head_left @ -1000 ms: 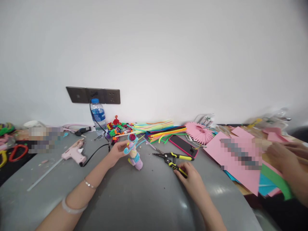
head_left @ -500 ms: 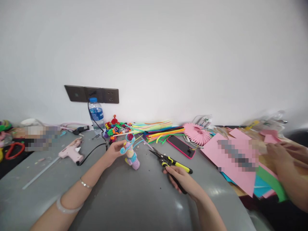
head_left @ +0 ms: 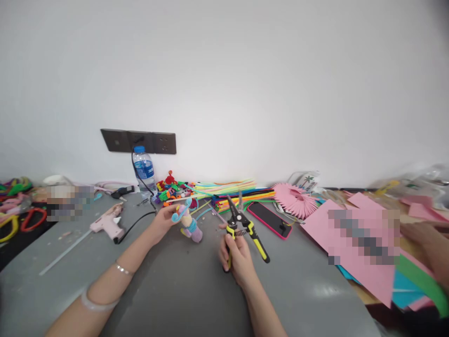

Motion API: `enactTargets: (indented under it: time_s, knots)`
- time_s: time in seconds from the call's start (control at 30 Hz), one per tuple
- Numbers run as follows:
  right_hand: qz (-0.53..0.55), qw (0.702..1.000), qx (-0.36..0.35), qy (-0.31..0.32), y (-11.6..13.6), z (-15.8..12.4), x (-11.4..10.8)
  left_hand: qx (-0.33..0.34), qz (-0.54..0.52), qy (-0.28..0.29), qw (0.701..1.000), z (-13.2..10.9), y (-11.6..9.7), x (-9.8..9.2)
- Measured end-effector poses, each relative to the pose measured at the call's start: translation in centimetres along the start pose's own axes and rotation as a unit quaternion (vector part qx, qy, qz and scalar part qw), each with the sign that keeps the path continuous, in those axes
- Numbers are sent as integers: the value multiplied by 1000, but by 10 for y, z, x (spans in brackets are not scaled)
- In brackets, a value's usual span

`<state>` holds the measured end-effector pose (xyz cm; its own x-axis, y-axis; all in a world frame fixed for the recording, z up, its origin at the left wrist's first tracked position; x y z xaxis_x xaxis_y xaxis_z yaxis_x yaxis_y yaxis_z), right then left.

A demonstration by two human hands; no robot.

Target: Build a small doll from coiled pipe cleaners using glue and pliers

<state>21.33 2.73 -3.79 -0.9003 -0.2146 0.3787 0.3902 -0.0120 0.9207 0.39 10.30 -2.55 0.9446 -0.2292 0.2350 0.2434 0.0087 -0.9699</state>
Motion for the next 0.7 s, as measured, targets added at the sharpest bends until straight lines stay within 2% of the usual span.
enactTargets:
  time_s: [0.1,0.3,0.5,0.7]
  knots:
    - [-65,998,-18,20,-6,2,9,-12,8,-7,1000,2,1,-5]
    - [-219,974,-28,46,-10,5,22,-54,-63,-48,995,2,9,-8]
    - [-194,978,19,71,-16,11,26,-45,-128,-62,989,2,12,-6]
    - [-178,980,22,85,-18,10,26,-18,-189,-62,980,-1,4,5]
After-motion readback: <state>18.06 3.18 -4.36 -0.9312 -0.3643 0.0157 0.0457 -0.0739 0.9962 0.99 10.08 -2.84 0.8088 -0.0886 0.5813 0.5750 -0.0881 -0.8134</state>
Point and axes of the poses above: each hand's wrist, its own z-axis towards the middle knuckle, its own x-axis out of the palm, y = z × x, the point moved 7 cm from there along z, towards the middle knuckle, and after that the axes turned 3 degrees about y, right-handed, at the moved point
